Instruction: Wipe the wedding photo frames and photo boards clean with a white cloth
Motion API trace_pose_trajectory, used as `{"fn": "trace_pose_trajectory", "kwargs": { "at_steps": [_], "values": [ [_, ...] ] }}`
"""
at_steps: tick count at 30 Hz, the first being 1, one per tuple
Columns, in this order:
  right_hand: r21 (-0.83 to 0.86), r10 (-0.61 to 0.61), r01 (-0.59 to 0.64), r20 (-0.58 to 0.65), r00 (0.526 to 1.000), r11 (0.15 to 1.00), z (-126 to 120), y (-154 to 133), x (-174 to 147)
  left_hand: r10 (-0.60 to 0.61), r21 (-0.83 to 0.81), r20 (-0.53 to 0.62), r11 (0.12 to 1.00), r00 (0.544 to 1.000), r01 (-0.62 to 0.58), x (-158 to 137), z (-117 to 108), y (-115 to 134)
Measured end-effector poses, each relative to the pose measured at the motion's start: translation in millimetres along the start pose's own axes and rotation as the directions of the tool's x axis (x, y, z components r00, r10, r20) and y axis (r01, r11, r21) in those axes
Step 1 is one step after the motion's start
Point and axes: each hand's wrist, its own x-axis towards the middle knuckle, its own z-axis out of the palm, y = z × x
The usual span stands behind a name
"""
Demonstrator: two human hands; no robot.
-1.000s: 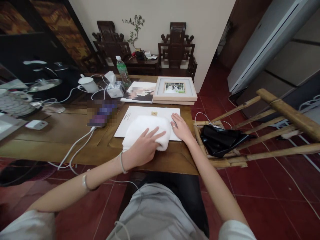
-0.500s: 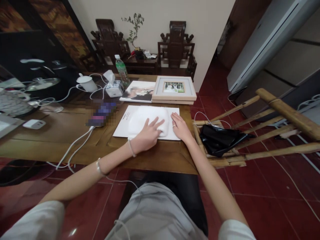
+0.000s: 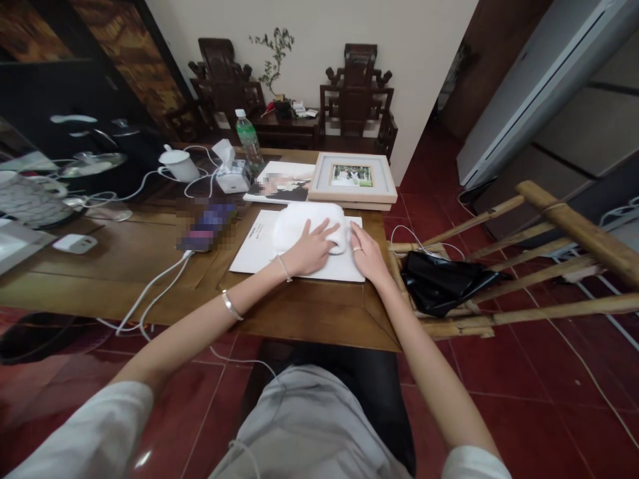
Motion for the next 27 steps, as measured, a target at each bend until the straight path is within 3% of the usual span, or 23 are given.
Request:
{"fn": "trace_pose_trajectory", "kwargs": {
  "at_steps": [3, 8, 13, 16, 19, 21, 24, 27],
  "values": [
    [0.154, 0.075, -0.061, -0.088, 0.993, 0.986, -1.8, 1.3, 1.5, 0.067, -0.012, -0.019, 0.998, 0.998, -0.067, 2.9, 3.5, 16.3],
    [0.263, 0.038, -0.007, -0.112, 0.993, 0.965, -3.0, -1.4, 1.0, 0.247, 0.002, -0.072, 0.969, 0.966, -0.248, -24.8, 0.7, 53.0],
    [0.158, 0.045, -0.04, -0.024, 0.999, 0.987, -3.7, -9.7, -2.3, 0.287, 0.016, -0.056, 0.958, 0.956, -0.287, -61.4, -16.0, 64.3],
    [0.031, -0.021, 0.021, 0.015, 1.0, 0.999, -1.4, -10.3, -2.9, 0.179, -0.009, -0.019, 0.984, 0.984, -0.179, -65.3, -25.1, 50.5],
    [-0.057, -0.115, 0.12, 0.084, 0.99, 0.991, 2.1, -6.6, -2.8, 0.007, -0.016, 0.016, 1.0, 1.0, -0.007, -48.8, -28.0, 23.0],
    [-0.081, -0.143, 0.152, 0.111, 0.983, 0.985, 3.9, -4.2, -2.7, -0.042, -0.048, 0.009, 0.998, 0.999, 0.042, -29.0, -27.4, 3.4],
    [-0.107, -0.172, 0.185, 0.12, 0.978, 0.977, 4.6, -3.4, -2.6, -0.027, -0.168, -0.099, 0.986, 0.995, 0.01, 8.4, -26.9, -15.1],
    [-0.149, -0.202, 0.219, 0.123, 0.972, 0.964, 3.0, -4.8, -2.3, 0.013, -0.265, -0.181, 0.962, 0.983, -0.062, 48.6, -29.4, -14.5]
  ]
}}
